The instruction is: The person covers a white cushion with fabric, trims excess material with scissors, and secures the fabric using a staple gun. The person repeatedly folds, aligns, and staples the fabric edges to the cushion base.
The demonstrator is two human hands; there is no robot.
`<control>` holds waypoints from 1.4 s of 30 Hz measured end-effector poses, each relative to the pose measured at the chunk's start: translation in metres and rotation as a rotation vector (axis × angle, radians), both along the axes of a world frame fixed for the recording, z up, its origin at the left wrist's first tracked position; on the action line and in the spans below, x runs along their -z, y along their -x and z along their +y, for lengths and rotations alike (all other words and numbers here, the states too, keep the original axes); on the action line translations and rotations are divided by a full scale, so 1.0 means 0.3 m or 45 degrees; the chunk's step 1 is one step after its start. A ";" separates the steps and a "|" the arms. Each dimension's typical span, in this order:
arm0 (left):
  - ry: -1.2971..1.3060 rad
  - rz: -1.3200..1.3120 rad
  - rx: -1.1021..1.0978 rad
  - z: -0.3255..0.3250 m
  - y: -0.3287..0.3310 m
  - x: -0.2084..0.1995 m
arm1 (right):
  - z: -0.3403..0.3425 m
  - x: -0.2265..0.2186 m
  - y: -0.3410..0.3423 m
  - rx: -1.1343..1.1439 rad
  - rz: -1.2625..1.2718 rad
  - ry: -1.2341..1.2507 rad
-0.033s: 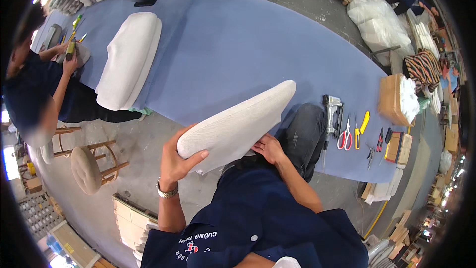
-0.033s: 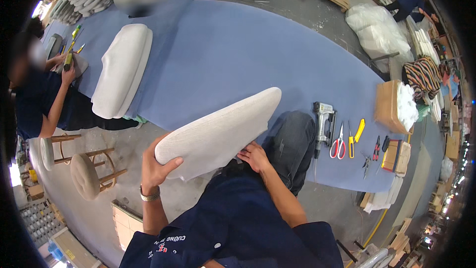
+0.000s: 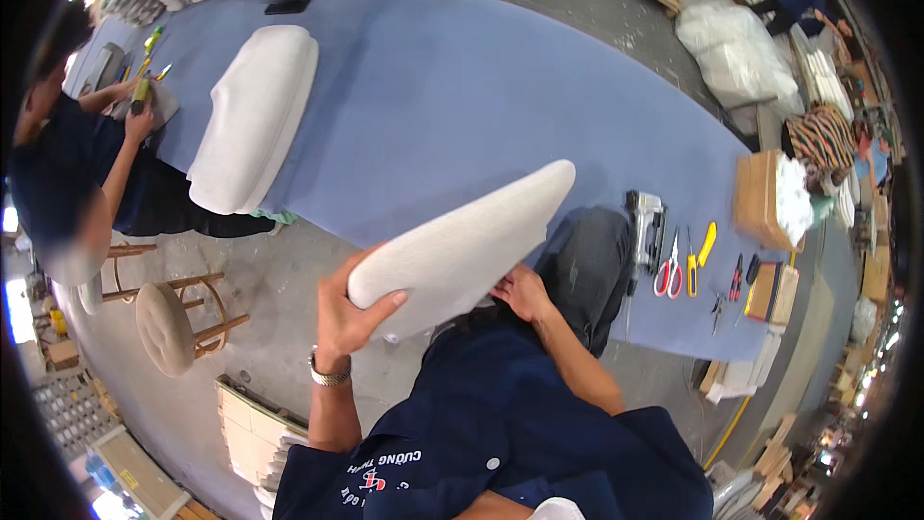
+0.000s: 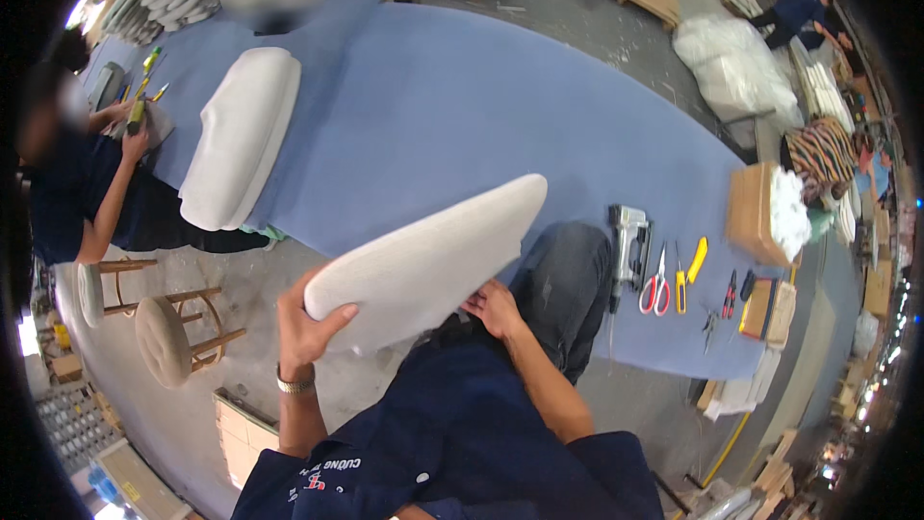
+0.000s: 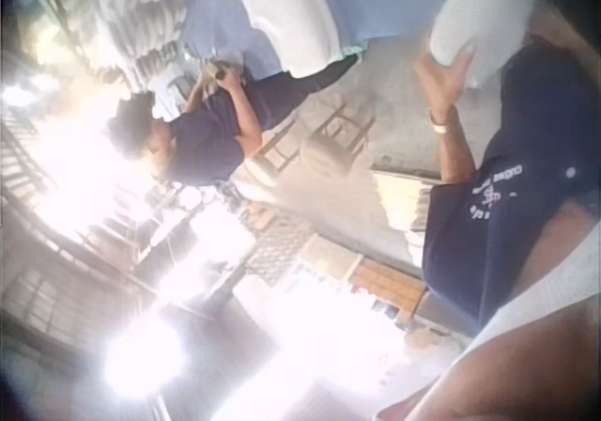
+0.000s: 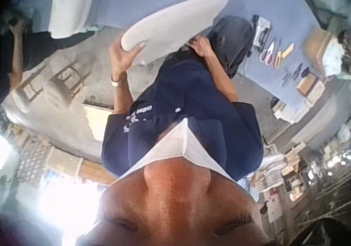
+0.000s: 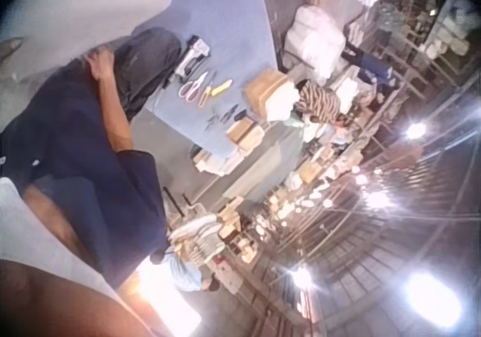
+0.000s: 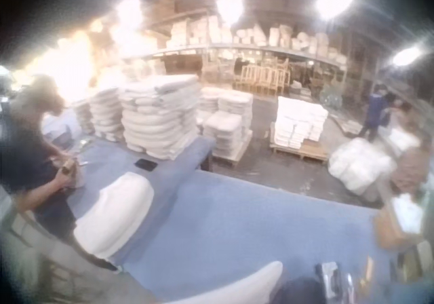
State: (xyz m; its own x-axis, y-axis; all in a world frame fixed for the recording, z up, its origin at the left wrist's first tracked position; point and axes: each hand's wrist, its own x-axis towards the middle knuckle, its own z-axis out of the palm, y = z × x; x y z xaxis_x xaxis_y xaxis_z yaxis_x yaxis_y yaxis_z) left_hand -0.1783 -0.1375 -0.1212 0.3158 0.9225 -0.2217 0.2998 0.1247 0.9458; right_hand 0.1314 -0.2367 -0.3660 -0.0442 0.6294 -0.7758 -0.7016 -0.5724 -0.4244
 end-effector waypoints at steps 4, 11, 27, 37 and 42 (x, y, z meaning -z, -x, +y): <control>-0.043 -0.079 -0.138 -0.072 -0.077 -0.005 | 0.040 -0.029 -0.033 0.170 -0.064 0.057; 0.072 -0.459 -0.154 0.077 -0.185 0.229 | 0.296 -0.089 -0.244 0.334 -0.458 -0.102; -0.203 0.615 0.494 0.161 -0.436 0.314 | 0.454 0.130 -0.405 0.300 -0.346 -0.138; -0.220 0.698 0.392 0.208 -0.540 0.273 | 0.686 -0.023 -0.396 0.595 -0.277 0.004; -0.275 0.796 0.489 0.272 -0.598 0.291 | 0.741 0.047 -0.338 0.735 -0.535 0.014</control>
State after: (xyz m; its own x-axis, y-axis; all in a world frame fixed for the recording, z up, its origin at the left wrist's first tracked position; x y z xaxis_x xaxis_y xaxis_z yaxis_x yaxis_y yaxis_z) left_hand 0.0010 -0.0560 -0.2085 0.4982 0.8165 -0.2917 0.7723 -0.2650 0.5773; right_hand 0.2328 -0.0145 -0.3802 0.5977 0.4542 -0.6607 -0.6724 -0.1649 -0.7216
